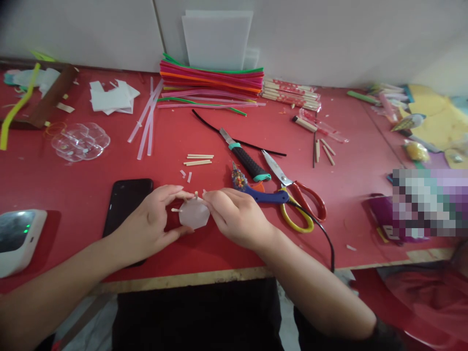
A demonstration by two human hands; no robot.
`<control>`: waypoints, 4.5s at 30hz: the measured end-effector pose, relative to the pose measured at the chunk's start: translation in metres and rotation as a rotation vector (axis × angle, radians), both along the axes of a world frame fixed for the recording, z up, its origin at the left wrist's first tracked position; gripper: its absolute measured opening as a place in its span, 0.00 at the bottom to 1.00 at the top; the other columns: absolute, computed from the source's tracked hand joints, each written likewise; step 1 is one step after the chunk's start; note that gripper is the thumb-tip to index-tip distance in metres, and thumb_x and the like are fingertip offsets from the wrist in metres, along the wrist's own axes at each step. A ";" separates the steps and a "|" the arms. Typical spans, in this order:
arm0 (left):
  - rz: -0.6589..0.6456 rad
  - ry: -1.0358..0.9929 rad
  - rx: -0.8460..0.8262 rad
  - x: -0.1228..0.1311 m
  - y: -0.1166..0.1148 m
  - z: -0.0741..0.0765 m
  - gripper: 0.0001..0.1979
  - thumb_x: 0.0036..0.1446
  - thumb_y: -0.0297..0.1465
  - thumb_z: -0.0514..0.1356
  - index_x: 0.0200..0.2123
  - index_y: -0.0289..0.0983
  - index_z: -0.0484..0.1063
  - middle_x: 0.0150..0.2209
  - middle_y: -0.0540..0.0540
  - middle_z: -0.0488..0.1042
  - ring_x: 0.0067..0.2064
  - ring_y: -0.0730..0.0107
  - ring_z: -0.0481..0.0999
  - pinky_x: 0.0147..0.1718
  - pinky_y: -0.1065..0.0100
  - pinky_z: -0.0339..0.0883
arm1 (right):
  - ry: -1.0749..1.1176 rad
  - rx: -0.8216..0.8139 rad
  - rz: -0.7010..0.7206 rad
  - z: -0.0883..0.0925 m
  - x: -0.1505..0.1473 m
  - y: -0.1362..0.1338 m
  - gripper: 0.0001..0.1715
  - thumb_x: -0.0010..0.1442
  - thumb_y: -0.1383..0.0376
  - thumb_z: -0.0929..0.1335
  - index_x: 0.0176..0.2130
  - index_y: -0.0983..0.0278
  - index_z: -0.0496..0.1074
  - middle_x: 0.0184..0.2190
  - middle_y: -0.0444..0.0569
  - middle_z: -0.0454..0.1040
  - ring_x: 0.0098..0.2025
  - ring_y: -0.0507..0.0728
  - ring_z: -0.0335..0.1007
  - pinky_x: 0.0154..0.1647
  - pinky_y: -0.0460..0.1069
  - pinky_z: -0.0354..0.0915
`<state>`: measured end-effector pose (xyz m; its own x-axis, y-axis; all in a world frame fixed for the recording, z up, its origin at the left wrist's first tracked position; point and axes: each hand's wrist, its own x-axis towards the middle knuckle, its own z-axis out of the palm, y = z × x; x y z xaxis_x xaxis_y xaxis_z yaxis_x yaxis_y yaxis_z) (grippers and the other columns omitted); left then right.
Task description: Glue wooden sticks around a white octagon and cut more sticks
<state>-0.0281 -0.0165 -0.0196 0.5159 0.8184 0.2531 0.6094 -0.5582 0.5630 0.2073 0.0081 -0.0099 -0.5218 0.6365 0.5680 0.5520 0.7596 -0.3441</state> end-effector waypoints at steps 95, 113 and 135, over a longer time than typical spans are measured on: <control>-0.019 0.004 0.003 -0.002 -0.001 0.000 0.35 0.59 0.33 0.68 0.62 0.36 0.52 0.55 0.34 0.73 0.58 0.48 0.73 0.59 0.45 0.67 | 0.059 -0.058 -0.049 0.015 -0.001 -0.008 0.20 0.62 0.70 0.70 0.53 0.60 0.68 0.38 0.47 0.82 0.35 0.56 0.81 0.38 0.50 0.78; -0.014 0.013 0.004 -0.002 0.000 0.001 0.32 0.59 0.34 0.68 0.61 0.34 0.58 0.55 0.34 0.74 0.57 0.48 0.73 0.59 0.47 0.66 | 0.050 0.080 0.049 0.020 -0.001 -0.002 0.10 0.58 0.77 0.70 0.38 0.64 0.75 0.33 0.50 0.82 0.33 0.55 0.80 0.36 0.50 0.78; 0.020 0.008 -0.004 -0.001 -0.001 0.001 0.39 0.55 0.37 0.72 0.61 0.35 0.54 0.52 0.35 0.73 0.54 0.48 0.75 0.55 0.47 0.71 | 0.126 0.005 -0.087 0.024 0.005 -0.003 0.18 0.57 0.77 0.69 0.45 0.59 0.74 0.35 0.46 0.82 0.35 0.56 0.79 0.39 0.51 0.75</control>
<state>-0.0286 -0.0174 -0.0184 0.5018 0.8293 0.2459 0.6249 -0.5441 0.5598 0.2120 0.0049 0.0138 -0.3893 0.6732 0.6288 0.5680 0.7128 -0.4115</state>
